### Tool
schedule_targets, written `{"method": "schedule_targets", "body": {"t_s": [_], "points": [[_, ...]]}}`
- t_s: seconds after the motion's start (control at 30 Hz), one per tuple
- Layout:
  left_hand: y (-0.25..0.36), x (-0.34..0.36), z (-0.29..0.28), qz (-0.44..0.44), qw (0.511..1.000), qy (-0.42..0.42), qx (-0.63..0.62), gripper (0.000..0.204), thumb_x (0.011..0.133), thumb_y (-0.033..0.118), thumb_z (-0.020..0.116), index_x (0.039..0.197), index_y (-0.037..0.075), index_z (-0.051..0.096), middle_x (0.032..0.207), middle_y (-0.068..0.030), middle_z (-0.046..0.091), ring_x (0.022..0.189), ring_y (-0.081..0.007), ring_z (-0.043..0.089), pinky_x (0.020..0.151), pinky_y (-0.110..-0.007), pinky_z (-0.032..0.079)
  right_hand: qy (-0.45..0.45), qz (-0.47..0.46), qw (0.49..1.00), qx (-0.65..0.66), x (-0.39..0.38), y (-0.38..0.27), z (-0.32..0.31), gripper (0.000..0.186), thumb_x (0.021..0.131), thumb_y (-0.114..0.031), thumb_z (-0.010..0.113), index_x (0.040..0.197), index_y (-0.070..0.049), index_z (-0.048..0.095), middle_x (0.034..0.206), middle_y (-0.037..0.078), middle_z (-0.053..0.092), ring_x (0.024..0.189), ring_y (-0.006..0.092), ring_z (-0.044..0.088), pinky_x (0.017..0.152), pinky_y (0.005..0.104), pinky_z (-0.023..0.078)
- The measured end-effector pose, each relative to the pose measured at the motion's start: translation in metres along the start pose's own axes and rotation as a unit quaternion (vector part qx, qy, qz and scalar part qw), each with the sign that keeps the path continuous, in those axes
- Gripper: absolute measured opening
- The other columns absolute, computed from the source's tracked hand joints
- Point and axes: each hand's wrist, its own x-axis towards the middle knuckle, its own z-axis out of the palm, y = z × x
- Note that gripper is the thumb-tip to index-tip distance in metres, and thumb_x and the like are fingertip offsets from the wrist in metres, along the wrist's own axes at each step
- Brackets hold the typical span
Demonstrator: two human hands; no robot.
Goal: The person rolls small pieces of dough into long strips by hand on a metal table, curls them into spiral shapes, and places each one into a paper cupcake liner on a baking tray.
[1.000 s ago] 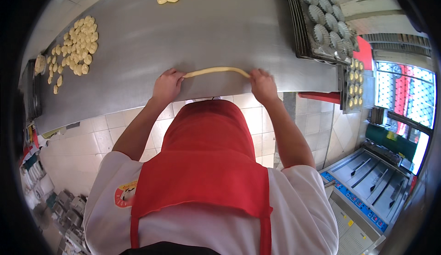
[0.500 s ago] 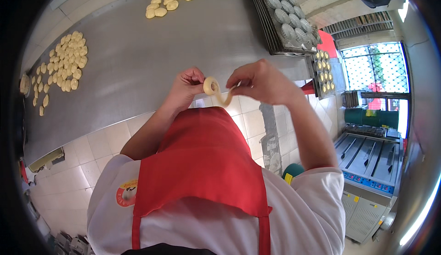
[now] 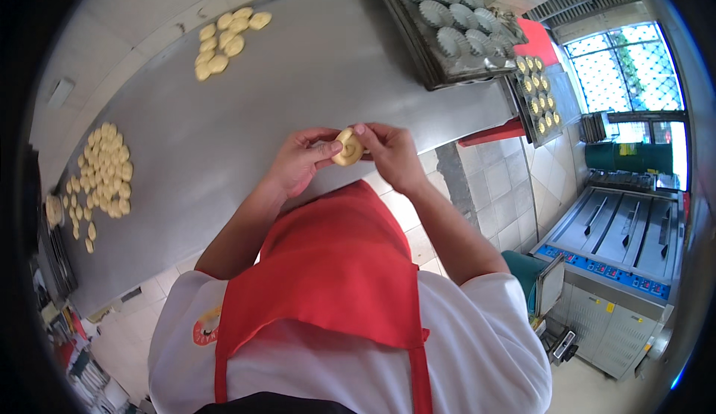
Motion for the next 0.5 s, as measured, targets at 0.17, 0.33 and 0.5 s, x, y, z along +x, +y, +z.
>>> {"method": "schedule_targets", "body": {"t_s": [0.17,0.33,0.5], "points": [[0.038,0.110,0.037,-0.003,0.999,0.011,0.037,0.047,0.106,0.022,0.070,0.145,-0.003,0.060,0.131,-0.0161,0.070,0.118,-0.0240,0.070,0.105,-0.042,0.060,-0.013,0.004,0.996,0.086,0.063,-0.021,-0.083,0.038,0.101,-0.020,0.079,0.129,0.005,0.070,0.117,0.012,0.076,0.104,0.0204,0.075,0.088,0.0370,0.067],[0.078,0.198,0.025,0.138,0.965,0.157,0.161,0.049,0.110,0.022,0.064,0.154,0.008,0.052,0.139,-0.0122,0.067,0.123,-0.0227,0.067,0.100,-0.038,0.058,0.126,-0.070,0.989,-0.032,0.177,-0.072,-0.222,0.040,0.096,-0.020,0.084,0.126,0.002,0.071,0.106,0.010,0.078,0.095,0.0154,0.075,0.082,0.0305,0.061],[0.080,0.177,-0.189,0.196,0.622,0.495,0.574,0.070,0.090,0.034,0.084,0.147,0.000,0.059,0.140,-0.0205,0.065,0.129,-0.0355,0.062,0.107,-0.046,0.050,0.029,0.010,0.960,-0.277,0.243,-0.067,-0.304,0.041,0.095,-0.025,0.083,0.123,0.003,0.073,0.106,0.014,0.079,0.097,0.0215,0.076,0.083,0.0367,0.060]]}}
